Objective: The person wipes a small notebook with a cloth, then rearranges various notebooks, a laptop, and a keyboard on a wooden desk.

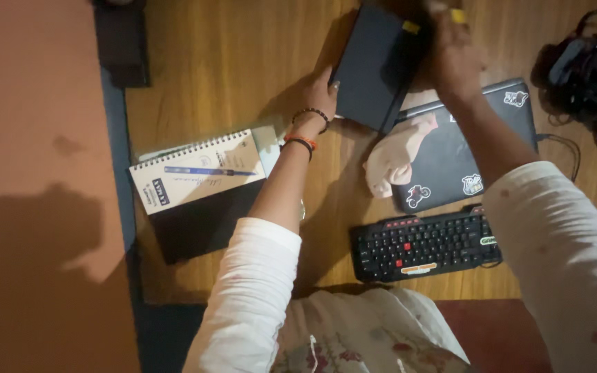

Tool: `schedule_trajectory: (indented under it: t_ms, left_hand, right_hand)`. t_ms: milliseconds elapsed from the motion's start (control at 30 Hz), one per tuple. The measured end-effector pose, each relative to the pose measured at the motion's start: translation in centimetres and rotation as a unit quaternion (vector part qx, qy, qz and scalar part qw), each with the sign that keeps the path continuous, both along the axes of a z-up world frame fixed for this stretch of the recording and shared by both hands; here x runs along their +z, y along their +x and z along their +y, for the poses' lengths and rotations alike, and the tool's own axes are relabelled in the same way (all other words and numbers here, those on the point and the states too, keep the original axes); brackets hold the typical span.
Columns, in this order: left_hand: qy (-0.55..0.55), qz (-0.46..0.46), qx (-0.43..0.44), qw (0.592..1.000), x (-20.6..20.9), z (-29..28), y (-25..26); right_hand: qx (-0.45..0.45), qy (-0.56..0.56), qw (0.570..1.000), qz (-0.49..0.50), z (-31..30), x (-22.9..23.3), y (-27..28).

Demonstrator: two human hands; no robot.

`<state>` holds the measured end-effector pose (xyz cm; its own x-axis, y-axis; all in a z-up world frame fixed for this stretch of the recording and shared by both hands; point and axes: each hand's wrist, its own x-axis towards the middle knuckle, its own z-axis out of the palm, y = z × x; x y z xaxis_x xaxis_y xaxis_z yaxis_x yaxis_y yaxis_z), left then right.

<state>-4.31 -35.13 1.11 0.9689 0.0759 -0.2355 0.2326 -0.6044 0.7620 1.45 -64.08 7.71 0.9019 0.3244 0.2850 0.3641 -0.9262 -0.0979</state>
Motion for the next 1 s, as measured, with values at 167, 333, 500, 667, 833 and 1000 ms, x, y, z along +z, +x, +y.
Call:
schedule_trajectory:
  t_ms: [167, 333, 500, 667, 833, 1000]
  left_hand:
    - [0.008, 0.042, -0.006, 0.999, 2.5, 1.8, -1.9]
    - [-0.007, -0.088, 0.026, 0.996, 1.8, 4.1, -4.5]
    - [0.014, -0.186, 0.036, 0.982, 3.0, 7.7, -7.7]
    - [0.018, -0.151, 0.045, 0.987, 4.6, 11.9, -10.3]
    - [0.047, -0.119, 0.036, 0.991, 3.7, 17.0, -12.5]
    - [0.085, -0.113, -0.003, 0.990, 3.7, 22.0, -14.8]
  right_hand:
    - [0.074, 0.017, 0.997, -0.031, 2.0, -1.5, -1.9]
    - [0.066, 0.020, 0.997, -0.020, 6.4, -1.1, -2.6]
    - [0.202, 0.098, 0.974, -0.036, 12.7, -1.8, -5.8]
    - [0.227, 0.172, 0.958, 0.046, 19.9, -3.4, -8.8]
    - [0.255, 0.190, 0.931, 0.181, 26.6, -4.0, -14.0]
    - [0.245, 0.176, 0.942, 0.145, 31.4, -5.2, -17.1]
